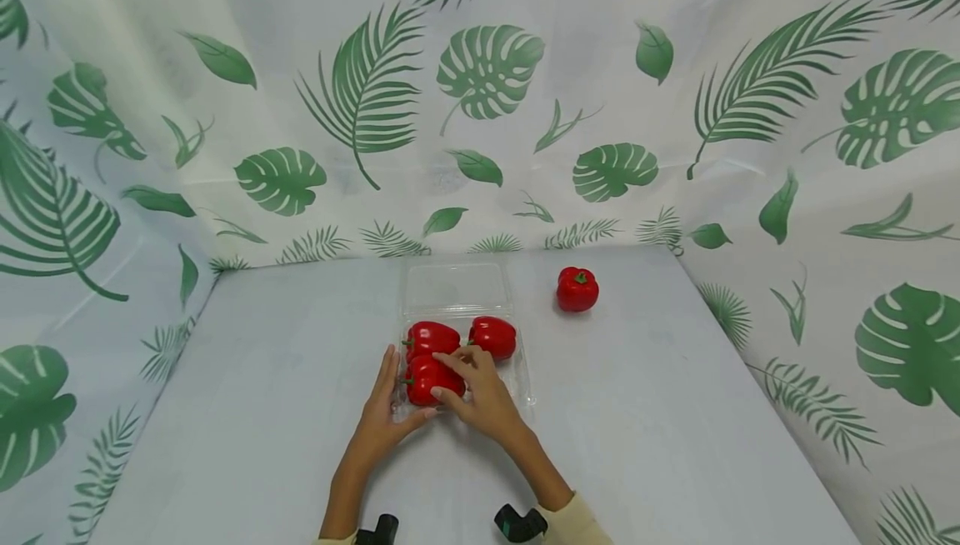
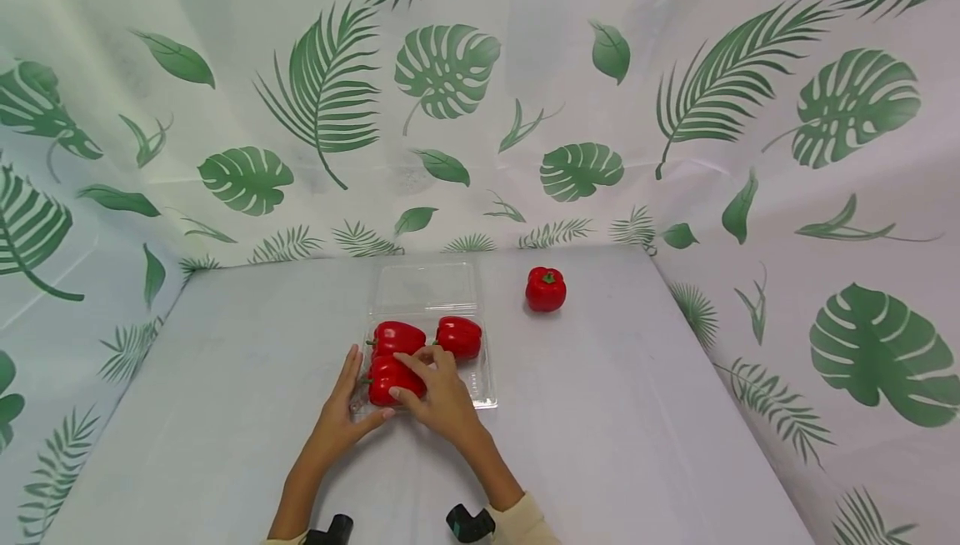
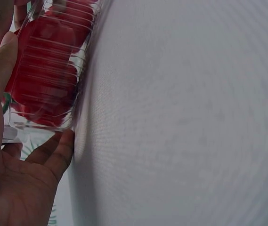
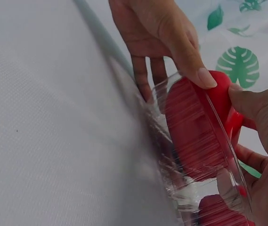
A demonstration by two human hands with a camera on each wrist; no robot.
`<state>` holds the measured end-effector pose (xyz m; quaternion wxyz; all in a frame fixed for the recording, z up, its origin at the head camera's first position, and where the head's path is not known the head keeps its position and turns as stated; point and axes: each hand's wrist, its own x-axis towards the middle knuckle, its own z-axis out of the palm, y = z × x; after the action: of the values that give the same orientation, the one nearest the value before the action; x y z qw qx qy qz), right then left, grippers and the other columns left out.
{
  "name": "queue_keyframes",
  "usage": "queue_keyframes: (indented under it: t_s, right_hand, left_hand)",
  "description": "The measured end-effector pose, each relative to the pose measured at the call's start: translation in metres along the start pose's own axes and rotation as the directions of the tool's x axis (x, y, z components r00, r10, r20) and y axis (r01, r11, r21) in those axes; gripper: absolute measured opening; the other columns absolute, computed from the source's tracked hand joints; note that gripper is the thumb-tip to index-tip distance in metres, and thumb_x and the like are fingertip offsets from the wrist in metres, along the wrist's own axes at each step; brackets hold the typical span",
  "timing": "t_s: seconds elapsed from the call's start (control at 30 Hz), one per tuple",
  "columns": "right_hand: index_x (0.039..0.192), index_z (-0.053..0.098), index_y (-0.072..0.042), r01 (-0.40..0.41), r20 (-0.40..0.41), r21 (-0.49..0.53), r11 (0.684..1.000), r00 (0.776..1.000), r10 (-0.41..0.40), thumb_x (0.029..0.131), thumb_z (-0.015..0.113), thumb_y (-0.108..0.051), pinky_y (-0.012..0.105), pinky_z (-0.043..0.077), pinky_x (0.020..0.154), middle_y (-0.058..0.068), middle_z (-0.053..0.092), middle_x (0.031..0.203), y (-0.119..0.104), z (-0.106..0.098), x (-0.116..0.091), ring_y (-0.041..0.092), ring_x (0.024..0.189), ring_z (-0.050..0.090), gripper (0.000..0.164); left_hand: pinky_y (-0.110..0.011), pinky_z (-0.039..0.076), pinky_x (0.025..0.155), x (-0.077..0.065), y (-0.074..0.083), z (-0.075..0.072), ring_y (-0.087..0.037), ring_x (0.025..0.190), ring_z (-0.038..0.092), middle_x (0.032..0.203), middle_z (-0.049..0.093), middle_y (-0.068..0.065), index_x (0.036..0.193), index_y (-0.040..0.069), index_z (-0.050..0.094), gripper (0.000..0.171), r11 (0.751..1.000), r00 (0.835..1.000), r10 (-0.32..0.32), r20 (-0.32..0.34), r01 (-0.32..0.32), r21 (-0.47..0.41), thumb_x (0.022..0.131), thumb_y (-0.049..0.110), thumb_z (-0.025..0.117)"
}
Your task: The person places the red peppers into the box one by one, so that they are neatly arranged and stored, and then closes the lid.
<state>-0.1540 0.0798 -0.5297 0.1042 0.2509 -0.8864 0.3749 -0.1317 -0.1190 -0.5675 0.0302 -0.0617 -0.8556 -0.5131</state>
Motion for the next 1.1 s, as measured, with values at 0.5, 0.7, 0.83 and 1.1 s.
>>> queue_keyframes:
  t_s: [0.5,0.7,0.83,1.1]
  right_hand:
    - [0.126,0.063,-0.018,-0.042,-0.003,-0.054,0.998,0.999,0.042,0.083,0.077,-0.037,0.038,0.058,0.091,0.005,0.060,0.117,0.0024,0.0046,0.0009,0.019,0.110,0.052,0.049]
    - [0.126,0.065,-0.020,-0.043,-0.005,-0.102,0.994,0.999,0.043,0.083,0.077,-0.037,0.037,0.059,0.088,0.004,0.060,0.115,0.0009,0.0062,0.0020,0.018,0.107,0.053,0.048]
    - [0.126,0.066,-0.020,-0.053,-0.007,-0.125,0.991,0.999,0.053,0.082,0.077,-0.037,0.037,0.059,0.087,0.004,0.061,0.115,-0.0008,0.0062,0.0024,0.018,0.107,0.055,0.048]
    - [0.127,0.066,-0.020,-0.067,0.011,-0.184,0.981,0.997,0.070,0.083,0.076,-0.040,0.035,0.059,0.087,0.004,0.061,0.114,-0.0018,0.0069,0.0008,0.019,0.107,0.056,0.050]
  left_hand:
    - [-0.056,0.038,0.108,0.0001,-0.0001,0.0007,-0.035,0.151,0.018,0.166,0.010,-0.001,0.158,0.017,0.014,0.109,1.000,1.000,-0.001,0.015,0.001,0.001,0.076,0.046,0.080]
    - [-0.055,0.037,0.108,0.0001,-0.0014,0.0008,-0.036,0.151,0.018,0.166,0.009,-0.001,0.158,0.015,0.015,0.108,1.000,1.000,0.003,0.009,-0.003,0.012,0.077,0.046,0.080]
    - [-0.054,0.037,0.108,0.0006,-0.0006,0.0010,-0.035,0.151,0.018,0.166,0.009,-0.001,0.158,0.018,0.014,0.109,1.000,1.000,0.000,0.010,-0.001,0.005,0.076,0.045,0.080]
    - [-0.053,0.037,0.108,-0.0001,-0.0003,0.0018,-0.035,0.150,0.019,0.166,0.009,-0.001,0.158,0.022,0.012,0.110,1.000,1.000,-0.007,0.009,0.007,0.021,0.076,0.046,0.080]
